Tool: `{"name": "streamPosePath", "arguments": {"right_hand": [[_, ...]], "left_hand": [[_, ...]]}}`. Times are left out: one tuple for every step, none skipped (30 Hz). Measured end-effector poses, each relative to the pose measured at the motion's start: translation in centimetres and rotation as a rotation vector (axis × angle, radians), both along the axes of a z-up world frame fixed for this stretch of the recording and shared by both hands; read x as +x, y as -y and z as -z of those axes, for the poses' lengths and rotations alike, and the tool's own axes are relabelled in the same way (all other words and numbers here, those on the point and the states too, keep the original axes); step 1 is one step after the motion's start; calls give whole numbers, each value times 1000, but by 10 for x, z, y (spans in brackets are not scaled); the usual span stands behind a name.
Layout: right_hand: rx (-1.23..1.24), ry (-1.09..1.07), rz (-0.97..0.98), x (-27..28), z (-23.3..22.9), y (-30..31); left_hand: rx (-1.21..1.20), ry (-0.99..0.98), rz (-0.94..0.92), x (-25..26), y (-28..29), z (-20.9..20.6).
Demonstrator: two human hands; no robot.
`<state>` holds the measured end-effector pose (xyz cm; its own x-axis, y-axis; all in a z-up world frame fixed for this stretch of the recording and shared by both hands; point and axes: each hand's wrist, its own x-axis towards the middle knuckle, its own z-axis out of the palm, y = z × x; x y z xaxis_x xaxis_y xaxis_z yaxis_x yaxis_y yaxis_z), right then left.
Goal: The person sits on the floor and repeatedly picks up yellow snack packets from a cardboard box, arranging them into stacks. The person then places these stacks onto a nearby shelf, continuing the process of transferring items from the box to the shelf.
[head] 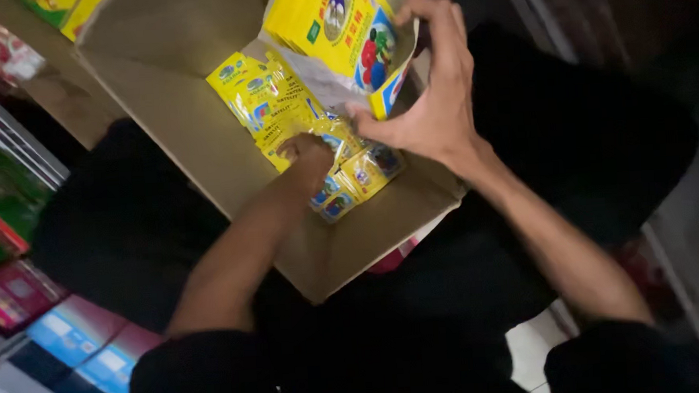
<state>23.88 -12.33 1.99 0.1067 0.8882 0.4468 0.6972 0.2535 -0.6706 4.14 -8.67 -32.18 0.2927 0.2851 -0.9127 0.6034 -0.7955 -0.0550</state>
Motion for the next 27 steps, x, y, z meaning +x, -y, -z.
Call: {"name": "streamPosePath", "arguments": {"right_hand": [[-2,13,-1,3,2,0],[-15,21,0,3,3,6],[-29,15,2,4,5,10],[-28,7,11,2,8,9],[-21,0,-18,4,8,1],[-25,-3,-30,2,6,2],[-26,5,-48,1,3,1],[-32,10,-57,-2,0,4],[-33,27,-72,-4,-2,4],[-31,44,-79,-6,-4,2],[-13,59,-78,-8,-4,-1],[-14,76,-62,-7,-4,2],[-12,86,-55,-5,-2,1],[-32,96,-44,-5,-1,9],[-48,100,-44,-1,1,9],[-48,101,-47,0,2,12],[-48,102,-50,1,1,14],[-24,96,-56,1,2,9],[-3,112,-51,3,3,2],[9,126,-46,2,4,1],[17,161,-31,2,6,-1],[14,188,-22,1,9,1],[18,178,-23,2,12,3],[21,165,-34,5,14,5],[23,189,-38,5,17,5],[25,214,-46,7,20,5],[28,276,-47,9,23,2]], "left_hand": [[-3,-81,-5,8,2,4],[-18,-123,-19,9,10,7],[-32,-153,-29,10,20,7],[-20,-170,-36,7,12,6],[11,-170,-30,7,8,4],[51,-150,29,6,9,-1],[98,-109,-11,7,11,-6],[142,-70,-40,7,17,-11],[185,-32,-69,7,19,-16],[122,5,-67,6,12,-22],[59,41,-66,4,1,-29],[-24,78,-49,5,-1,-39],[-6,322,-39,-8,-17,-53],[-6,565,-34,-26,-23,-70],[-113,818,-71,-38,-40,-91],[-215,1074,-109,-47,-65,-116],[-171,909,-238,-53,-74,-144],[-104,746,-353,-56,-96,-177],[-56,847,-348,-59,-108,-212],[-17,945,-346,-62,-111,-247],[-128,951,-521,-60,-119,-279],[-245,935,-707,-59,-120,-310],[-56,1029,-550,-59,-118,-337],[132,1113,-393,-62,-113,-360],[316,1188,-227,-65,-109,-378],[178,1228,-411,-67,-106,-391],[36,1257,-596,-69,-104,-400]]}}
